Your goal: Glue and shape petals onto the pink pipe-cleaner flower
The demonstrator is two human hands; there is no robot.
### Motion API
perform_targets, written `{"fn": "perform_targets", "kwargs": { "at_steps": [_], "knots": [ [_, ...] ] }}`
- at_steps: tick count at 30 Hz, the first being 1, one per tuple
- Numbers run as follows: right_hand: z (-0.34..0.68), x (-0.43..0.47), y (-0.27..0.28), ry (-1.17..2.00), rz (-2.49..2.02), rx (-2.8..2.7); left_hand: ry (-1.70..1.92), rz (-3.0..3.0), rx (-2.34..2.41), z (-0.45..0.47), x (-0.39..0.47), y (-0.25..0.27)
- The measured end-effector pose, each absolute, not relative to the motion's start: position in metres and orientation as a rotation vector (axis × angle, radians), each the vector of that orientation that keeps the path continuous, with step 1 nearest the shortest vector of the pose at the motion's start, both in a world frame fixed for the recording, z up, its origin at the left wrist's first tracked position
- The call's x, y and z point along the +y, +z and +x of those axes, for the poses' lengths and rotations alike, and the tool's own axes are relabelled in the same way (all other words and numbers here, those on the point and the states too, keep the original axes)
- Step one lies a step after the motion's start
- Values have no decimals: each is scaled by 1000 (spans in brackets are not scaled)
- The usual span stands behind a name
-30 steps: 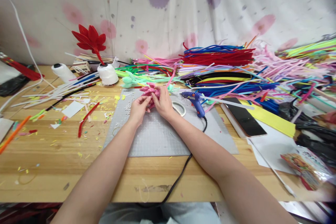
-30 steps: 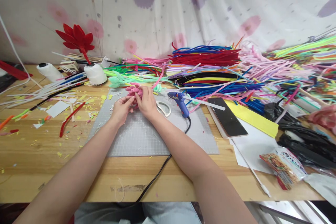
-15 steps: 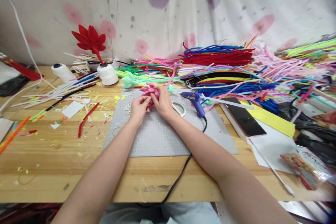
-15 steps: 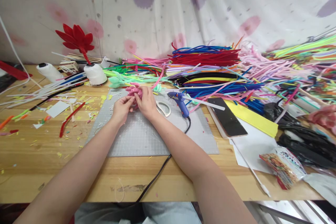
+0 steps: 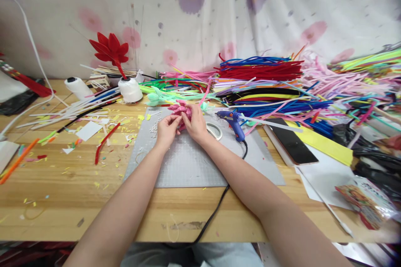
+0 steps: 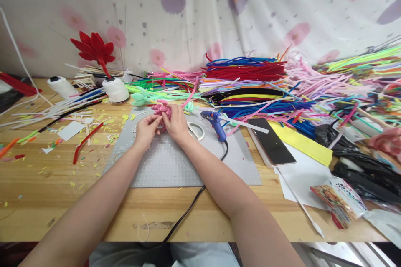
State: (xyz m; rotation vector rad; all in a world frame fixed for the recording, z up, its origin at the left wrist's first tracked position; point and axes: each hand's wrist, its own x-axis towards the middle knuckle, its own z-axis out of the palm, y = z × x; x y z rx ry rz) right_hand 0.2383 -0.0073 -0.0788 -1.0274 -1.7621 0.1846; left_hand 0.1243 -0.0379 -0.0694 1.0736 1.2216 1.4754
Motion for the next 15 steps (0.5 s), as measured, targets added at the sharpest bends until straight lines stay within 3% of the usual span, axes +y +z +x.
{"fn": "perform_targets", "kwargs": {
  "at_steps": [15],
  "knots": [
    [238,-9,-80,160,-1029,-1767,1434,981,1184,123,-43,-63]
  ]
}}
